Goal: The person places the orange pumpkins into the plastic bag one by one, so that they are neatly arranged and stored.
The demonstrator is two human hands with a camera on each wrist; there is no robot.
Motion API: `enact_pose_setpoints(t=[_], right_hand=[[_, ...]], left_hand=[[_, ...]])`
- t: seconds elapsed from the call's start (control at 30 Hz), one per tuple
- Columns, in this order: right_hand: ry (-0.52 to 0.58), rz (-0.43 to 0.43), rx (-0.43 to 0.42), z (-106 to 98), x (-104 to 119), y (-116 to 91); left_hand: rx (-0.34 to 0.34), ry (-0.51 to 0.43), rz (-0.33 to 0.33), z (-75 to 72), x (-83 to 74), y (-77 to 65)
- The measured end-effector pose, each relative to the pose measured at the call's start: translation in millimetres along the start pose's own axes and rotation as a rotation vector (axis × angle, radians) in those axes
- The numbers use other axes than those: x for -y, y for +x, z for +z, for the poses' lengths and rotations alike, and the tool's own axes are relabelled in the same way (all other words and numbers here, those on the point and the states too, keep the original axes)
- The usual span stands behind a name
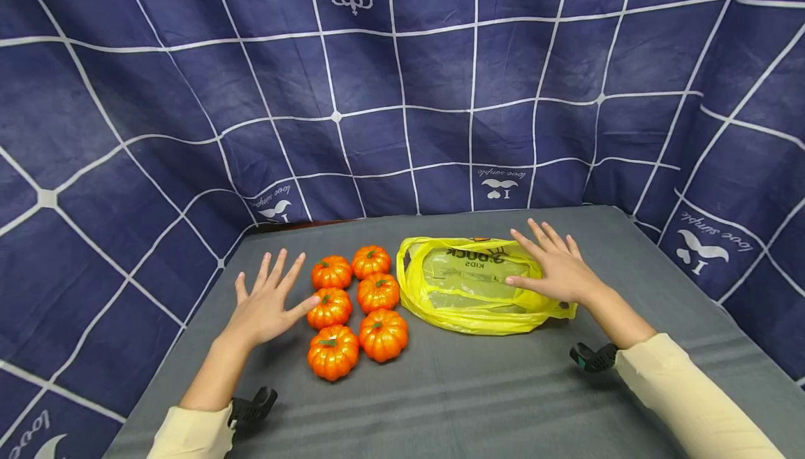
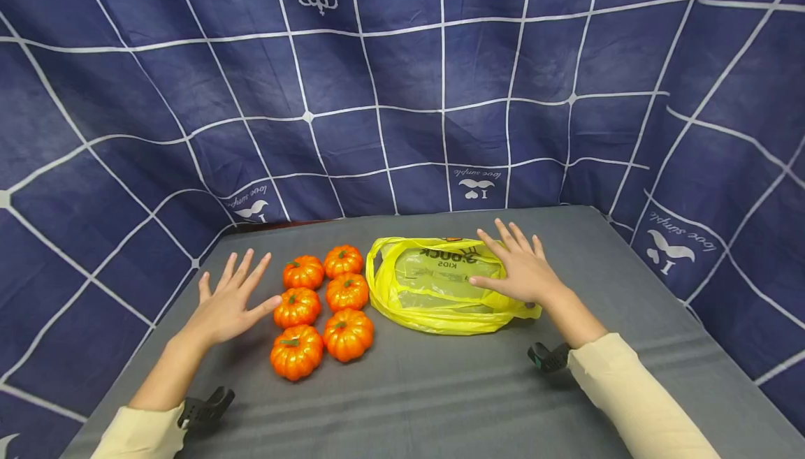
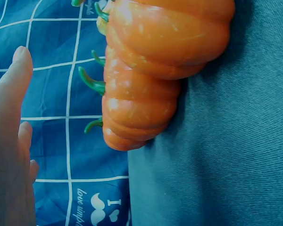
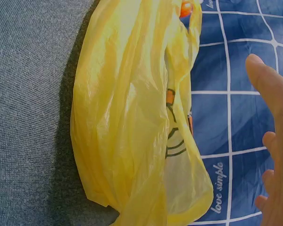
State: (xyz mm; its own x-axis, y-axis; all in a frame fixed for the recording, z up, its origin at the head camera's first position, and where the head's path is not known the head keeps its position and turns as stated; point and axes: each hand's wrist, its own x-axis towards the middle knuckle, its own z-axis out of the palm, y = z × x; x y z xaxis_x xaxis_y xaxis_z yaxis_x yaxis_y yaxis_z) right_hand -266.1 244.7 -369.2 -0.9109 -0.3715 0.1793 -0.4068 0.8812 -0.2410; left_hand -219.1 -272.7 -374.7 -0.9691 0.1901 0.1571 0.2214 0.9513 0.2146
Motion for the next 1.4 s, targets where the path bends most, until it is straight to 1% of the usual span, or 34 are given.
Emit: enact_pose_setpoints(t=[0.13, 0.23, 0.37, 0.47, 0.53, 0.67, 0.73, 0.8, 0.9, 0.97, 1.07, 1.13, 1.27, 1.4], right_hand=[[0.036, 0.001, -0.034, 0, 0, 0], [0.087, 0.013, -0.097, 3, -4, -2], [0.162, 0.06, -0.177, 9, -12, -6], [0.226, 0.1, -0.213, 14, -19, -11], [0.27, 0.121, -0.225, 18, -24, -14], [0.346, 0.173, -0.196, 26, -37, -21], [0.384, 0.211, -0.165, 31, -42, -23], [0.427, 0.255, -0.136, 35, -47, -25], [0.491, 0.308, -0.104, 42, -52, -25], [0.527, 0.322, -0.096, 46, -55, -27], [0.567, 0.321, -0.101, 53, -58, -29], [0.59, 0.32, -0.11, 57, -59, -30], [0.636, 0.345, -0.128, 60, -61, -30], [0.672, 0.358, -0.143, 60, -64, -29]], left_hand=[[0.014, -0.012, 0.004, 3.3, 1.5, 3.6], [0.03, -0.023, -0.002, 5.5, 2.7, 9.0], [0.058, -0.052, -0.02, 4.5, 5.0, 19.4], [0.082, -0.094, -0.025, 1.9, 9.2, 29.1], [0.092, -0.117, -0.012, 1.8, 13.4, 36.0], [0.092, -0.158, 0.041, 5.8, 21.9, 50.4], [0.099, -0.208, 0.052, 8.5, 25.0, 57.1], [0.115, -0.275, 0.047, 11.3, 27.2, 63.3], [0.155, -0.372, 0.013, 16.1, 30.1, 71.0], [0.18, -0.424, -0.006, 20.7, 31.7, 74.4], [0.205, -0.488, -0.011, 27.7, 34.0, 77.1], [0.204, -0.529, 0.001, 31.6, 35.7, 78.5], [0.197, -0.565, 0.018, 36.4, 37.8, 81.2], [0.204, -0.62, 0.007, 37.3, 37.5, 83.1]])
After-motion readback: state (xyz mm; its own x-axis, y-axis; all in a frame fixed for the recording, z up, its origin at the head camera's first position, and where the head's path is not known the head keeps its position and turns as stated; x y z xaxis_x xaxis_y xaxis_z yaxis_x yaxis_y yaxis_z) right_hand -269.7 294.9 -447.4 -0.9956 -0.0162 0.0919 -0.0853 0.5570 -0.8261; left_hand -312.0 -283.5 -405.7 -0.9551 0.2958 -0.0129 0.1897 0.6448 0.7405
